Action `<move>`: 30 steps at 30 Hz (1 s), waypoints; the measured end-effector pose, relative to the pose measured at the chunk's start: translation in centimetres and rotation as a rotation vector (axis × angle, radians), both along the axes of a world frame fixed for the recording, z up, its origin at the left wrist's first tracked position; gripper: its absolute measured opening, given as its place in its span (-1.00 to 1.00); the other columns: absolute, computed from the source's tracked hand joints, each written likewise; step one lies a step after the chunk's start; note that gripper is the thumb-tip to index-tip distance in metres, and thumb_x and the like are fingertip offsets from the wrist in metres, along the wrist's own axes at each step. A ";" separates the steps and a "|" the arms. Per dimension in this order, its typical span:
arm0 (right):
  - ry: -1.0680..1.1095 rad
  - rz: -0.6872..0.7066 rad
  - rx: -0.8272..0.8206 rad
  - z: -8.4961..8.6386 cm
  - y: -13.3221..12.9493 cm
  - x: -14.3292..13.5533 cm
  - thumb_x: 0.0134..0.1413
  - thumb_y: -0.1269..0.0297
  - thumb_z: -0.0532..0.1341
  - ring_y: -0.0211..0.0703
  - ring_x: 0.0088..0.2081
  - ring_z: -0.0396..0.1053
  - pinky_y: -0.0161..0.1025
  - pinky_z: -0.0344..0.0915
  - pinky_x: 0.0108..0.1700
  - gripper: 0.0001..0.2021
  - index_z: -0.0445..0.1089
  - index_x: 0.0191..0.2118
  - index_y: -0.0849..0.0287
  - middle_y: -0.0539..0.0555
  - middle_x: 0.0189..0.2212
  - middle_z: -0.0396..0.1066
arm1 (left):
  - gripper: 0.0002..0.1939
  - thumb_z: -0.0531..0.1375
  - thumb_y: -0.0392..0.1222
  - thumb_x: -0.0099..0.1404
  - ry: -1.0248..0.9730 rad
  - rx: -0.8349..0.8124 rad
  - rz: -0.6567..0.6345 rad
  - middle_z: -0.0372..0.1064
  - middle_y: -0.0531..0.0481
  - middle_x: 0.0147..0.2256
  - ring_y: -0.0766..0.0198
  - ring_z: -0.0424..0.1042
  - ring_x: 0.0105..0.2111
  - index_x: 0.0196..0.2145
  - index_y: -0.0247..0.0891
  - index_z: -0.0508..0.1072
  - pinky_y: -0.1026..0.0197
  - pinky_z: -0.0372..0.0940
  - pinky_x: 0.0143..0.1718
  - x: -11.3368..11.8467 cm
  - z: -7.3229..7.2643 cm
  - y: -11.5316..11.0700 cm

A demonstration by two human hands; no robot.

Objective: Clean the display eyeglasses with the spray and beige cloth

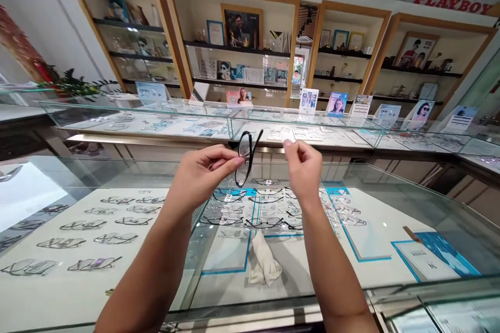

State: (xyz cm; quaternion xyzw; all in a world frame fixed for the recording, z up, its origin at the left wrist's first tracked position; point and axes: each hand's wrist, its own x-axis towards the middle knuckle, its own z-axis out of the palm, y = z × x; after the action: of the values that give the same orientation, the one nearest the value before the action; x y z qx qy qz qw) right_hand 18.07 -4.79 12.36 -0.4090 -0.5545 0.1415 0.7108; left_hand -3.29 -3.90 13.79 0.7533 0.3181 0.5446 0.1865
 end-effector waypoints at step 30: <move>-0.564 -0.452 -0.336 -16.4 6.8 8.2 0.30 0.13 0.09 -0.25 -0.52 -0.17 -0.17 -0.13 -0.38 -0.54 -0.09 -0.58 0.09 -0.11 -0.65 -0.10 | -0.84 0.23 -0.26 0.22 1.317 -0.308 -0.017 0.61 -0.25 -0.20 -0.04 0.56 -0.14 -0.31 -0.23 0.65 0.07 0.37 -0.12 8.2 -12.5 8.7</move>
State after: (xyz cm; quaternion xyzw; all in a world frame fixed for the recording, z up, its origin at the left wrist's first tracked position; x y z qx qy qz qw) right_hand 26.31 2.02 -4.04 -0.6541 -0.5929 -0.0476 0.4673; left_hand 4.87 4.79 1.26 0.8954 0.4333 -0.0811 0.0630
